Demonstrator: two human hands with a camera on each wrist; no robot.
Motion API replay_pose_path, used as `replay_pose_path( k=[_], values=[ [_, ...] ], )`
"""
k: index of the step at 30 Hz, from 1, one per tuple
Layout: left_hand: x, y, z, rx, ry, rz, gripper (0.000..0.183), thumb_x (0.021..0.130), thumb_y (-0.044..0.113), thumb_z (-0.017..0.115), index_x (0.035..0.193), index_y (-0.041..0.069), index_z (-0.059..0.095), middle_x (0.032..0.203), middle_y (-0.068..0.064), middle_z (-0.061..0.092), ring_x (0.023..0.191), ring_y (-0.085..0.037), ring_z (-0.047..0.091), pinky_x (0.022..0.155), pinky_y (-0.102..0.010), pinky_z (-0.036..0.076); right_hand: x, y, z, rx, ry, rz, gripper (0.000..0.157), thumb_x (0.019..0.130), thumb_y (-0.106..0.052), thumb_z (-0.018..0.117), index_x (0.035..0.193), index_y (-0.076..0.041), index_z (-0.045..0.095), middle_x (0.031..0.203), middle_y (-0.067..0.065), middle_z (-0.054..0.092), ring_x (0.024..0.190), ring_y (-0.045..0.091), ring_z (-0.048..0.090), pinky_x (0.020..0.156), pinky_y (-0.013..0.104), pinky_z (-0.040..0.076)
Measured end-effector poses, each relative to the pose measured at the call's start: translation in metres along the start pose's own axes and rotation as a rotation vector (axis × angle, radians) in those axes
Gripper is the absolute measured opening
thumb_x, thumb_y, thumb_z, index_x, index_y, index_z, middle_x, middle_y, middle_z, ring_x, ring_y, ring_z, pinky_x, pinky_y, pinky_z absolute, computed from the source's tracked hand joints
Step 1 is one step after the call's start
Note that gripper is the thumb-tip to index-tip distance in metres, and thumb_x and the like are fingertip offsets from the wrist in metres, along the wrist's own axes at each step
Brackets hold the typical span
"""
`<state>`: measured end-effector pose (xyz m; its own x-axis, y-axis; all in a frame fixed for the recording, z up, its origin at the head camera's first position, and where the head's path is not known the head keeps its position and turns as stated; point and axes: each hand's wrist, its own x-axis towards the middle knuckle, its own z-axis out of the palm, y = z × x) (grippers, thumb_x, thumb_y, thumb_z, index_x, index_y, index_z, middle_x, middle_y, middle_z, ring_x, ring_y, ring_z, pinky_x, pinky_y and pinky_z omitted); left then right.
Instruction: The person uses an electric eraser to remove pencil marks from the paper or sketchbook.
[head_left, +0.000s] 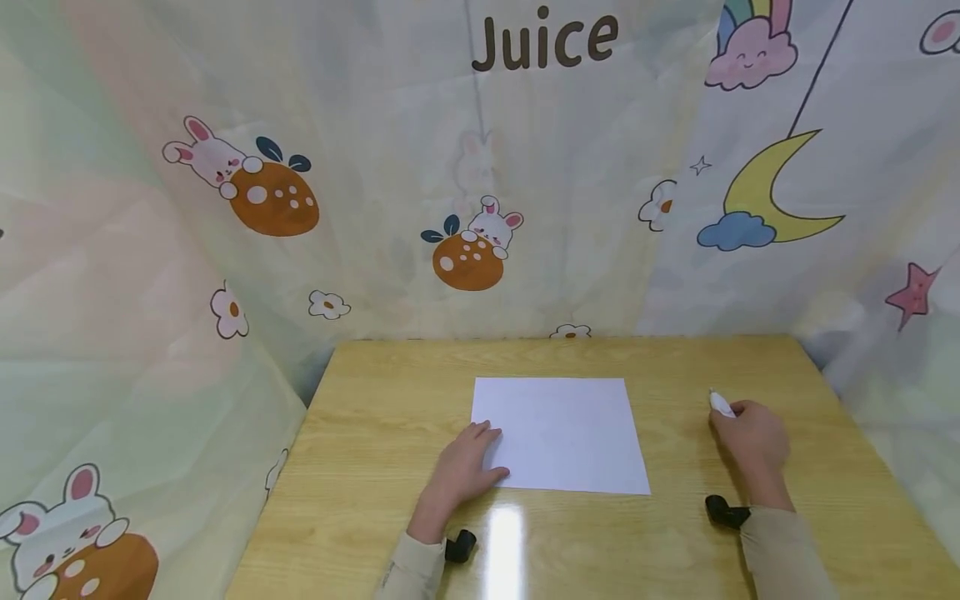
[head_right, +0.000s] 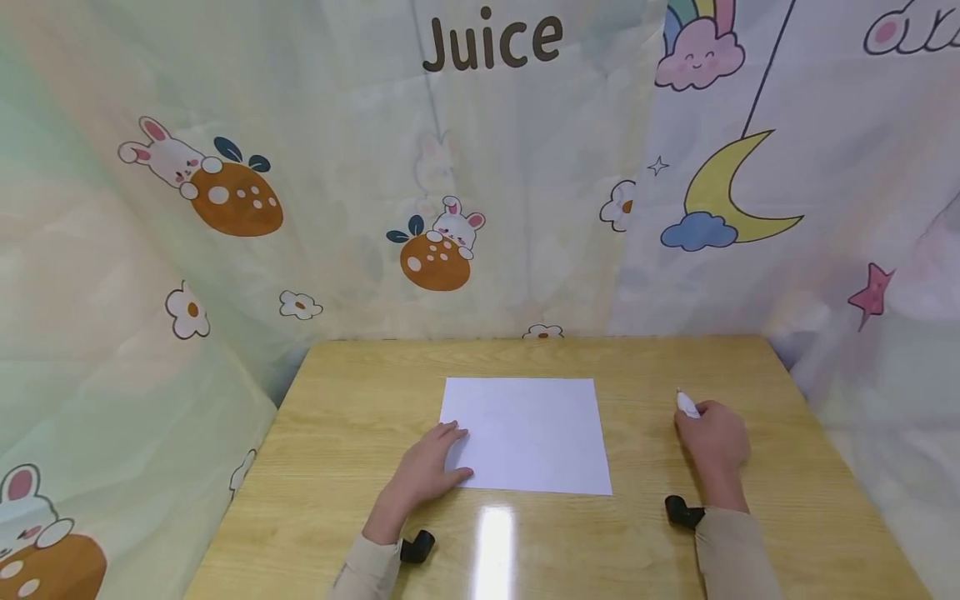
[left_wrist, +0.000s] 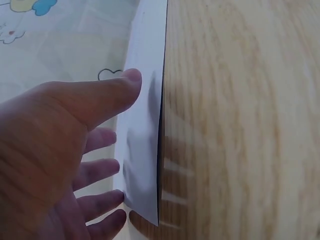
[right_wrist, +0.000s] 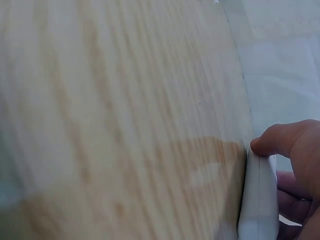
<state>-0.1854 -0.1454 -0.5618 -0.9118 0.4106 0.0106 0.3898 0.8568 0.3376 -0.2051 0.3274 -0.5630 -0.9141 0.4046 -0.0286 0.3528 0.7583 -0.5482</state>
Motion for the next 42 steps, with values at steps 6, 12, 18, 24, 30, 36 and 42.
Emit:
replay_pose_path(
  k=[6, 12, 18, 24, 30, 36, 42],
  values=[
    [-0.002, 0.000, 0.001, 0.040, -0.015, 0.018, 0.069, 0.082, 0.048, 0.074, 0.135, 0.007, 0.056, 0.143, -0.014, 0.048, 0.133, -0.033, 0.041, 0.103, -0.047, 0.041, -0.004, -0.001, -0.001, -0.005, -0.006, 0.018, 0.052, 0.088, -0.036, 0.059, 0.117, 0.007, 0.061, 0.104, 0.028, 0.063, 0.072, 0.034, 0.061, 0.046, 0.035, 0.043],
    [-0.007, 0.000, 0.001, 0.050, -0.014, 0.021, 0.068, 0.083, 0.048, 0.073, 0.134, 0.007, 0.057, 0.143, -0.016, 0.047, 0.133, -0.036, 0.040, 0.103, -0.049, 0.040, -0.008, -0.001, -0.001, -0.053, -0.022, -0.027, 0.061, 0.088, -0.042, 0.062, 0.124, 0.008, 0.056, 0.108, 0.030, 0.061, 0.077, 0.038, 0.061, 0.048, 0.038, 0.043],
    [-0.013, -0.009, -0.006, 0.057, 0.017, 0.004, 0.067, 0.084, 0.047, 0.072, 0.136, 0.009, 0.055, 0.144, -0.016, 0.046, 0.134, -0.040, 0.038, 0.103, -0.052, 0.039, -0.010, -0.012, -0.007, -0.104, 0.014, -0.195, 0.068, 0.090, -0.041, 0.063, 0.129, 0.012, 0.047, 0.117, 0.039, 0.049, 0.093, 0.054, 0.050, 0.064, 0.058, 0.045],
    [-0.019, -0.036, -0.023, 0.073, 0.023, -0.050, 0.067, 0.084, 0.045, 0.072, 0.138, 0.011, 0.053, 0.146, -0.016, 0.043, 0.135, -0.042, 0.035, 0.103, -0.057, 0.037, -0.003, -0.037, -0.017, -0.117, 0.061, -0.409, 0.068, 0.089, -0.030, 0.068, 0.138, 0.009, 0.042, 0.132, 0.038, 0.041, 0.112, 0.060, 0.039, 0.085, 0.072, 0.036],
    [-0.029, -0.070, -0.038, 0.122, 0.072, -0.110, 0.072, 0.082, 0.045, 0.075, 0.140, 0.010, 0.051, 0.146, -0.020, 0.041, 0.135, -0.050, 0.029, 0.104, -0.063, 0.031, 0.003, -0.057, -0.024, -0.147, 0.094, -0.568, 0.074, 0.085, -0.025, 0.074, 0.144, 0.004, 0.039, 0.136, 0.037, 0.041, 0.118, 0.056, 0.040, 0.086, 0.073, 0.035],
    [-0.029, -0.092, -0.055, 0.207, 0.155, -0.182, 0.087, 0.075, 0.051, 0.078, 0.147, 0.013, 0.045, 0.153, -0.024, 0.028, 0.137, -0.057, 0.014, 0.107, -0.068, 0.019, 0.002, -0.064, -0.022, -0.224, 0.022, -0.637, 0.084, 0.090, -0.049, 0.064, 0.149, 0.000, 0.030, 0.143, 0.036, 0.031, 0.129, 0.058, 0.024, 0.093, 0.076, 0.022],
    [-0.022, -0.101, -0.056, 0.247, 0.172, -0.200, 0.092, 0.076, 0.063, 0.071, 0.150, 0.017, 0.040, 0.156, -0.022, 0.024, 0.138, -0.057, 0.008, 0.108, -0.069, 0.013, -0.011, -0.064, -0.004, -0.232, -0.038, -0.648, 0.097, 0.086, -0.061, 0.062, 0.152, -0.002, 0.024, 0.149, 0.034, 0.022, 0.135, 0.059, 0.013, 0.097, 0.077, 0.017]
  ],
)
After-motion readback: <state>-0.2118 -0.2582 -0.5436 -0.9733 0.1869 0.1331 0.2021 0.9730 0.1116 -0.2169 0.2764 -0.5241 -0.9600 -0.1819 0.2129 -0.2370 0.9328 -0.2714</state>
